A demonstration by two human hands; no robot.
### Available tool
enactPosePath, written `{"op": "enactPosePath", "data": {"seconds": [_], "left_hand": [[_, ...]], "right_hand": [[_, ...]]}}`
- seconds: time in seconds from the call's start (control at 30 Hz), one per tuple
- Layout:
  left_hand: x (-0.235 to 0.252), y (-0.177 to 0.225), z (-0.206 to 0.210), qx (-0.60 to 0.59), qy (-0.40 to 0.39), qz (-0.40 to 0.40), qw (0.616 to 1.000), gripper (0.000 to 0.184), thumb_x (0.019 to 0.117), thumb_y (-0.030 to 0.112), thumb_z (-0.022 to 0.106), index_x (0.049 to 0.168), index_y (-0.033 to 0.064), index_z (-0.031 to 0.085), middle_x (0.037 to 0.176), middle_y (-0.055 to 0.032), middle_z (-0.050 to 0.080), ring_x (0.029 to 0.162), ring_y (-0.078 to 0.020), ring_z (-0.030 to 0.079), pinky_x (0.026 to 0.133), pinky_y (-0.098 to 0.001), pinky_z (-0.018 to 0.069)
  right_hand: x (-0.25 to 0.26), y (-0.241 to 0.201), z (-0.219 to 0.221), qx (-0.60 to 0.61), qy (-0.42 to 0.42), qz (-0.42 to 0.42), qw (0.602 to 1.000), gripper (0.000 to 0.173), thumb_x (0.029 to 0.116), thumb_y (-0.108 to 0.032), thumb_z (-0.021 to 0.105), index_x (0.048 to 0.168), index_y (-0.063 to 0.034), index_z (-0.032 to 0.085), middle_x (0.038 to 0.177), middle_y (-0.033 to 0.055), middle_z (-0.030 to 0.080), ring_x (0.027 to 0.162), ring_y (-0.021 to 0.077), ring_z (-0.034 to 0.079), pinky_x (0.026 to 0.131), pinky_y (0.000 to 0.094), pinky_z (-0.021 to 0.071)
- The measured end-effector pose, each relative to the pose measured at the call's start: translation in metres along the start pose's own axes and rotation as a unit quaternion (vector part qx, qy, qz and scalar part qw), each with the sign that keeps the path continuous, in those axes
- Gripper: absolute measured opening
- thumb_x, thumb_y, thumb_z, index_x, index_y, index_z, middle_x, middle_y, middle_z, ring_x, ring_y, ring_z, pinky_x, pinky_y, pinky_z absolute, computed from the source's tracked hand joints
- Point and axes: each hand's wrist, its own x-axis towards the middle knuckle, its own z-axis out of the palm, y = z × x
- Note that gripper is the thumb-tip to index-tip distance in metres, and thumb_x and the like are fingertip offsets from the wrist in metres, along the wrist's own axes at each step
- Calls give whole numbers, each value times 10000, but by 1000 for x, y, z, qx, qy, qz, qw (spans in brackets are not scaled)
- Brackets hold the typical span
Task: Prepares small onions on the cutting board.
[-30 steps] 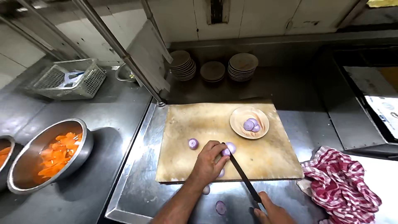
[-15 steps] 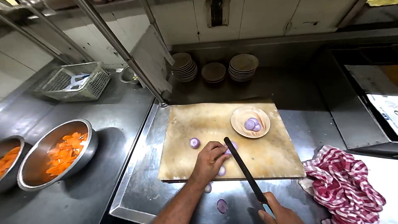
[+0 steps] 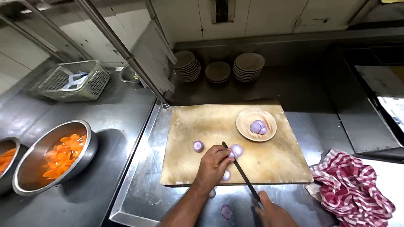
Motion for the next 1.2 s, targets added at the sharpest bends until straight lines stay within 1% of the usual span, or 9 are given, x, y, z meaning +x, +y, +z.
{"op": "enactPosePath", "data": {"seconds": [0.1,0.23,0.37,0.43,0.53,0.67,0.93,1.03,1.2], "left_hand": [[-1,1,-1,12,-30,-3,999,211,952,251,717,1110,123,772,1095,-39,696,1024,-112,671,909,-302,589],[2,5,-8,57,-98,-8,994,261,1010,299,623,1206,188,756,1130,-61,659,1036,-140,646,916,-330,571],[1,2,-7,46,-78,-4,996,281,1012,289,622,1234,164,740,1148,-56,668,1057,-130,648,932,-325,568],[0,1,-6,38,-62,1,997,325,992,281,657,1263,109,711,1170,-69,683,1076,-142,663,953,-341,574],[1,-1,-5,38,-47,15,998,297,973,271,686,1173,51,701,1134,-80,699,1069,-156,675,962,-350,572],[1,-4,-4,31,-42,35,998,225,970,253,696,1075,56,719,1092,-65,695,1055,-142,670,946,-325,576],[0,-2,-6,27,-38,22,999,199,957,237,715,1063,72,750,1088,-52,702,1045,-122,672,940,-297,575],[1,-1,-7,21,-38,13,999,198,959,221,709,1066,59,747,1085,-61,707,1058,-135,673,953,-315,570],[2,-1,-7,20,-36,11,999,187,951,189,712,1070,50,747,1103,-66,713,1079,-141,675,975,-317,565]], "right_hand": [[-7,10,5,13,-2,10,1000,385,1068,-249,478,1348,16,482,928,271,689,881,471,701,771,613,546],[-5,14,4,-8,5,-7,1000,370,1069,-256,477,1345,-11,503,943,262,698,886,467,705,771,616,547],[-10,23,4,39,4,-43,998,385,1060,-248,502,1354,1,497,896,255,688,831,453,698,748,610,544],[-14,27,4,68,18,-55,996,385,1056,-248,510,1348,4,500,858,240,681,781,436,692,718,602,543],[-21,24,-1,80,42,-71,993,385,1054,-247,512,1339,13,509,826,223,678,723,411,687,684,582,549],[-22,22,-6,60,36,-80,994,381,1056,-255,505,1328,11,513,819,225,672,722,418,681,676,586,542],[-21,7,-10,25,4,-41,999,384,1066,-240,487,1343,26,479,871,250,680,798,452,695,724,597,547],[-15,0,-9,25,2,-40,999,395,1067,-236,492,1354,34,473,884,260,682,816,461,696,740,605,547],[6,-12,-10,8,10,-51,999,390,1063,-229,493,1365,17,471,886,238,683,830,438,702,755,577,557]]}}
